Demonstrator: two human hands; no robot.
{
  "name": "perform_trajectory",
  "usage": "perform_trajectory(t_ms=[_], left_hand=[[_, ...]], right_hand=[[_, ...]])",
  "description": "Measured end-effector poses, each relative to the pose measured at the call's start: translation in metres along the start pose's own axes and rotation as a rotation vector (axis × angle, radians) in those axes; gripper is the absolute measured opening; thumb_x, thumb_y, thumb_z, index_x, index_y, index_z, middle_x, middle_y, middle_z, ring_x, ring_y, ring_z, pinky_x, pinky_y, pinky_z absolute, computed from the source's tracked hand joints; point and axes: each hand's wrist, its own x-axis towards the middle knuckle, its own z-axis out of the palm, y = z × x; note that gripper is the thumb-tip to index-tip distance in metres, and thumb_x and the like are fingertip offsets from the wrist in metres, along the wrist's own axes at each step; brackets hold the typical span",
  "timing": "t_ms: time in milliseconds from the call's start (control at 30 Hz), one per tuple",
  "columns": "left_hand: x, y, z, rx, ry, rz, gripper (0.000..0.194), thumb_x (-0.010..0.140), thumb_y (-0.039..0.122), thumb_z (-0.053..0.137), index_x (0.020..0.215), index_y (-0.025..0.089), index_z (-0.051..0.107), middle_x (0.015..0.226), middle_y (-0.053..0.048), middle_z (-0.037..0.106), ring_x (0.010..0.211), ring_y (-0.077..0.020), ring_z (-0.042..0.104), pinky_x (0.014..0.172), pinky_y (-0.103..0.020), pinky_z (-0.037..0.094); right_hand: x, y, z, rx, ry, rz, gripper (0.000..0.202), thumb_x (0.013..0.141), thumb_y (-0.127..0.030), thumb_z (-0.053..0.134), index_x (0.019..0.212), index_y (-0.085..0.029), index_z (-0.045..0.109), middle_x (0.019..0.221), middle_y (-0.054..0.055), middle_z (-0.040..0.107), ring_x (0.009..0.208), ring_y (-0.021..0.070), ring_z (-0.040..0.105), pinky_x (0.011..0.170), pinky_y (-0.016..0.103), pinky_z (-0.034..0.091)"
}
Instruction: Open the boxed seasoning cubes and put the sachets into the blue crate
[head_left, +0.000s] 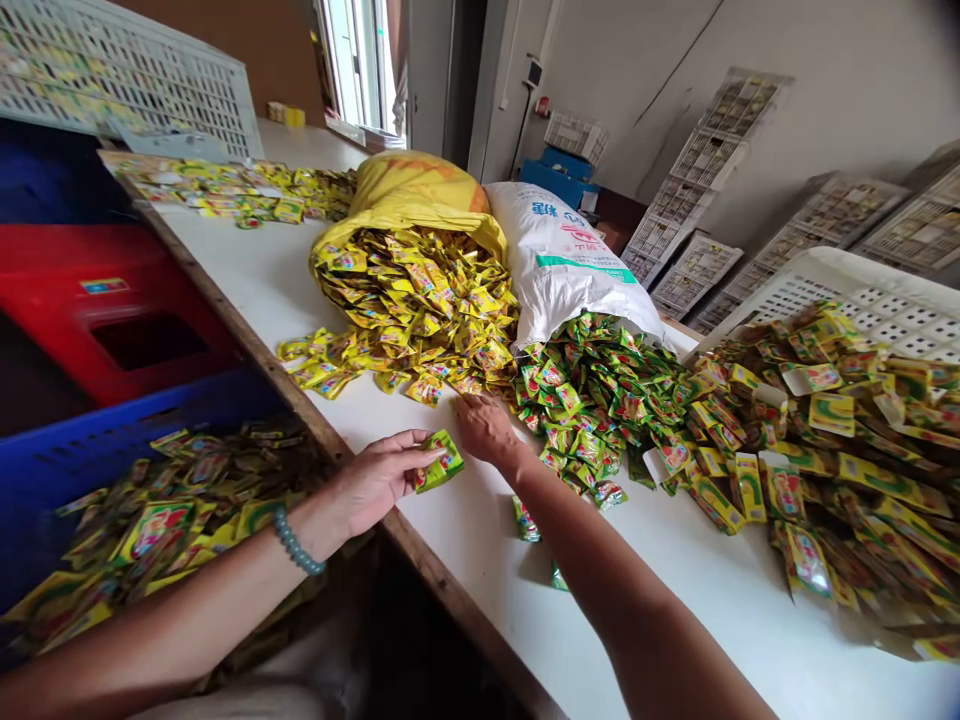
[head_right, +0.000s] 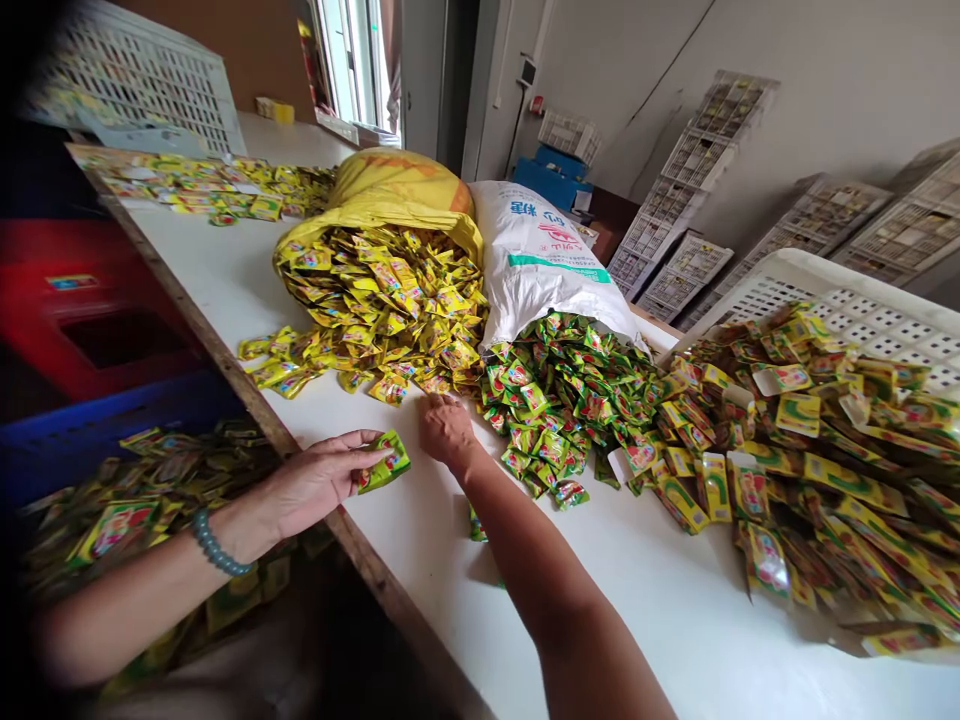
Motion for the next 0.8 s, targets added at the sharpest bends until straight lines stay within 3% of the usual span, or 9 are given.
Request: perform_trajectory(t_ms=[100,167,267,333,467,633,800], left_hand=[[0.003,-0.003,0.006,0.073,0.003,0.035,0.021,0.064,0.014,0.08,0.083,0.014,0.07,0.084,-0.005,0.074,0.071,-0.0134,0.066,0.06,-0.022,0.048],[0.004,-0.007,0.011,0.184,-0.003,0.056,0.026,0.062,0.018,0.081,0.084,0.014,0.069,0.081,-0.005,0.073,0.069,-0.0145,0.065,0.059,-0.023,0.046],[0.007,-0.015,0.021,0.344,-0.03,0.082,0.032,0.056,0.023,0.084,0.082,0.014,0.068,0.081,-0.005,0.074,0.071,-0.0173,0.065,0.064,-0.028,0.048],[0.01,-0.022,0.027,0.44,-0.051,0.108,0.032,0.052,0.025,0.084,0.077,0.015,0.066,0.078,-0.004,0.073,0.068,-0.0175,0.065,0.065,-0.03,0.049],[0.011,-0.034,0.044,0.631,-0.177,0.159,0.03,0.054,0.03,0.082,0.071,0.016,0.063,0.068,-0.002,0.07,0.055,-0.0137,0.059,0.056,-0.026,0.045],[0.005,-0.046,0.071,0.688,-0.364,0.061,0.025,0.065,0.036,0.075,0.074,0.015,0.065,0.062,-0.001,0.068,0.052,-0.013,0.057,0.053,-0.025,0.043],[0.003,-0.056,0.09,0.609,-0.444,0.039,0.03,0.07,0.043,0.071,0.073,0.014,0.066,0.063,-0.001,0.066,0.055,-0.0136,0.057,0.056,-0.027,0.043]], right_hand=[[-0.031,0.006,0.001,0.061,-0.005,-0.009,0.031,0.094,-0.018,0.039,0.119,-0.017,0.057,0.106,0.014,0.068,0.095,0.0227,0.062,0.086,0.034,0.045],[-0.057,0.012,-0.006,0.229,0.066,0.131,0.03,0.094,-0.021,0.041,0.12,-0.018,0.055,0.096,0.01,0.069,0.084,0.0208,0.062,0.078,0.032,0.046],[-0.098,0.013,-0.02,0.654,0.229,0.379,0.021,0.091,-0.027,0.047,0.107,-0.019,0.057,0.08,0.002,0.064,0.07,0.0156,0.058,0.068,0.027,0.045],[-0.126,0.008,-0.028,0.966,0.321,0.444,0.021,0.085,-0.032,0.056,0.103,-0.021,0.056,0.076,-0.001,0.06,0.068,0.0129,0.055,0.065,0.025,0.045],[-0.17,-0.01,-0.036,1.391,0.358,0.565,0.038,0.068,-0.037,0.077,0.093,-0.021,0.054,0.073,-0.004,0.058,0.063,0.0108,0.053,0.061,0.024,0.045],[-0.196,-0.015,-0.038,1.548,0.251,0.646,0.033,0.061,-0.037,0.082,0.075,-0.016,0.06,0.066,-0.003,0.059,0.059,0.0093,0.051,0.059,0.023,0.044],[-0.202,-0.005,-0.036,1.516,0.36,0.702,0.04,0.055,-0.033,0.086,0.08,-0.018,0.058,0.068,-0.005,0.058,0.06,0.0093,0.052,0.059,0.023,0.046]])
